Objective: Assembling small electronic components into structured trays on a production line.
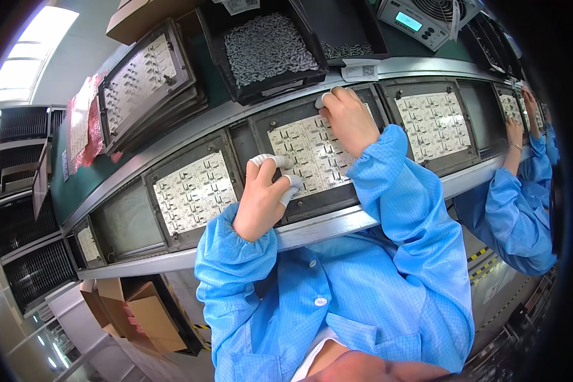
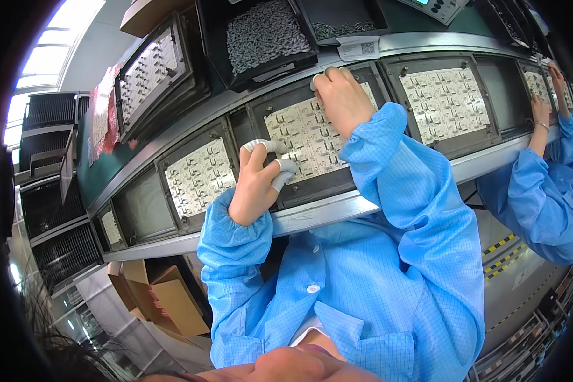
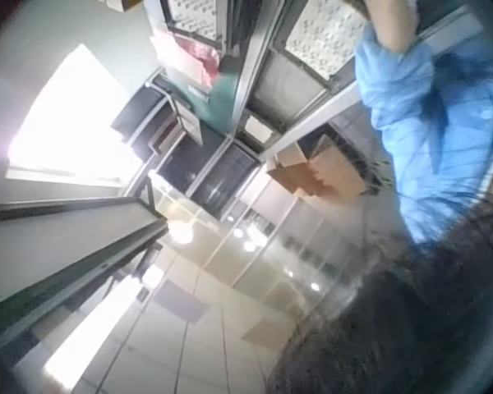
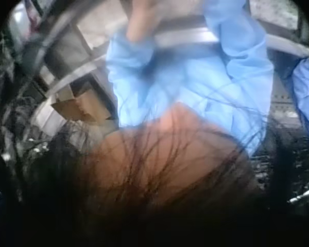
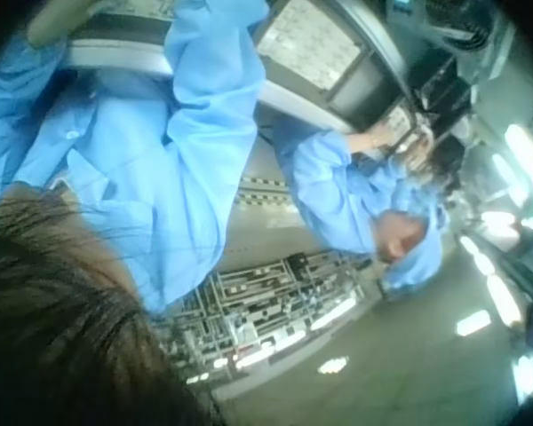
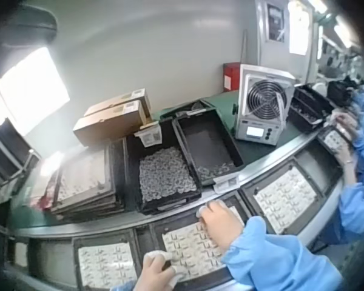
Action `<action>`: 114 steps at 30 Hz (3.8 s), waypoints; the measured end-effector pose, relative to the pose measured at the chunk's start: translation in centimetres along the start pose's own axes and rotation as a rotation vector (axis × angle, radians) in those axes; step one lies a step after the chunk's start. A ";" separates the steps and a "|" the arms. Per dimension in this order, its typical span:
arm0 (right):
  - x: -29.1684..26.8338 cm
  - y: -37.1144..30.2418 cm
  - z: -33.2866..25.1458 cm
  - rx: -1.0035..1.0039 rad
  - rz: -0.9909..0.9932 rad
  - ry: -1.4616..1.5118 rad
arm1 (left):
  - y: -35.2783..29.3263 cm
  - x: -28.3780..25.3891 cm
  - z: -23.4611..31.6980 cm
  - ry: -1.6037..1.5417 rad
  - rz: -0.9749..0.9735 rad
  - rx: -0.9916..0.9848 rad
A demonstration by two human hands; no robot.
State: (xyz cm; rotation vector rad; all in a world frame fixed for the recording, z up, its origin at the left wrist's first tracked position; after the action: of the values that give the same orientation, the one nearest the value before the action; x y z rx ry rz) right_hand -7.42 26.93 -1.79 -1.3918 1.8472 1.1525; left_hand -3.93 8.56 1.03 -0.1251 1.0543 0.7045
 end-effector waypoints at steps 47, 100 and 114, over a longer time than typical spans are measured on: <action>-3.6 -6.0 -7.6 -0.354 -0.262 0.202 | -30.1 -22.2 -22.5 0.971 0.495 -1.038; -7.3 -8.4 -6.2 -0.524 -0.164 0.015 | -36.2 -27.2 -18.1 1.268 1.019 -0.976; -3.1 -6.0 -21.9 -0.431 -0.637 1.099 | -22.4 -26.5 8.3 0.734 1.217 -0.422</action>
State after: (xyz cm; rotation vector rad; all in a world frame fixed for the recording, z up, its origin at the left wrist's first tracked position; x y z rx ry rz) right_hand 0.67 8.71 9.41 -2.9850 1.4899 0.4343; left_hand 7.48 -17.85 22.12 -0.0947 1.6488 2.0948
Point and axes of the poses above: each hand's wrist, its own y-axis towards the middle knuckle, its own x-axis out of the palm, z = x × y, the point moved 9 cm from there along y, towards the middle knuckle, and after that the axes turned 4 degrees about y, right-handed, at the moved point
